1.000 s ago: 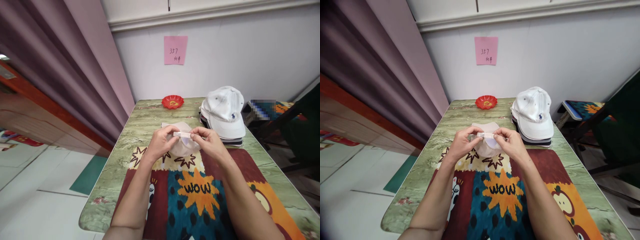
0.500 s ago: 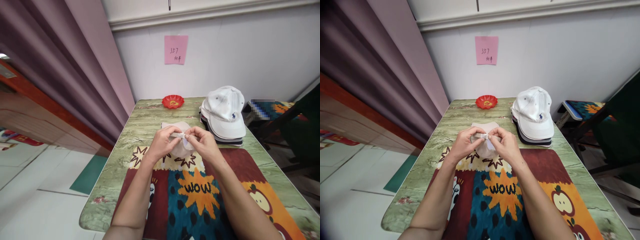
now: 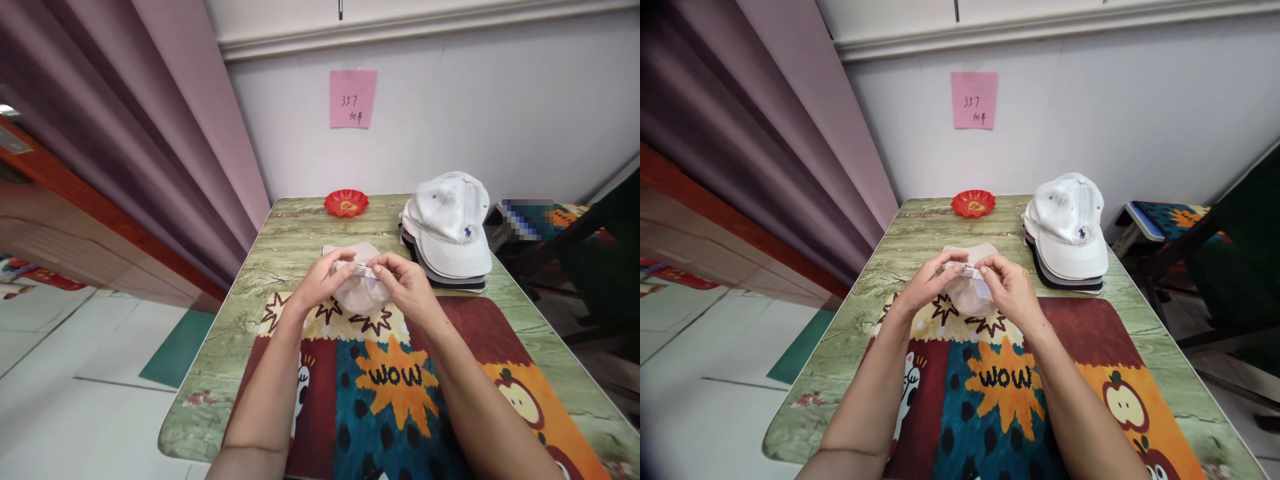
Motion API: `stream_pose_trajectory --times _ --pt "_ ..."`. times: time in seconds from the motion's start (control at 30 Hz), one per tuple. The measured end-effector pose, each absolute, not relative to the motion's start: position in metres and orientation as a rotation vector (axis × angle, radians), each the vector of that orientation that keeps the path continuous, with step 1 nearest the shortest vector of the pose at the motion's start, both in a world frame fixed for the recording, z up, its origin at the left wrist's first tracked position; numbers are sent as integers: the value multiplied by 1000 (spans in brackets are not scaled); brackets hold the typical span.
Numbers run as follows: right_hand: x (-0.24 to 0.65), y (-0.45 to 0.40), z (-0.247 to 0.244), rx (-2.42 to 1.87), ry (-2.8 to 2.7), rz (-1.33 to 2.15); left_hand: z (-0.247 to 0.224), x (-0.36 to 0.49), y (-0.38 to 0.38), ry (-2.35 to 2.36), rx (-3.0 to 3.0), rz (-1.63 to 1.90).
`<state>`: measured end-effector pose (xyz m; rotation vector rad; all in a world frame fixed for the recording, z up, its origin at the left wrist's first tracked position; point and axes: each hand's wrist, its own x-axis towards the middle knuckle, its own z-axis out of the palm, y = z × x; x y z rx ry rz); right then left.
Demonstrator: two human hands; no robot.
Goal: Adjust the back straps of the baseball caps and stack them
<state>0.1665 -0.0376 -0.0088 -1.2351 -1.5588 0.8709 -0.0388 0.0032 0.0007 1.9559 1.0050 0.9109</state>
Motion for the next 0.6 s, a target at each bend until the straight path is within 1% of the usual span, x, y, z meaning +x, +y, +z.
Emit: stream_pose_trajectory --times 0.07,0.17,0.33,0.47,0.6 --pt "165 -37 -11 -1216 -1547 888 -4 -40 6 967 1941 830" --pt "166 -37 -12 -1221 -1537 888 -7 -42 8 929 1853 827" --pt "174 -37 -3 -1332 -1659 756 -6 -45 6 929 1638 838" --pt "176 -39 1 -1336 -1787 673 -1 -42 3 877 1653 857" --pt "176 -39 1 -1310 -1801 720 1 -41 2 874 1637 812"
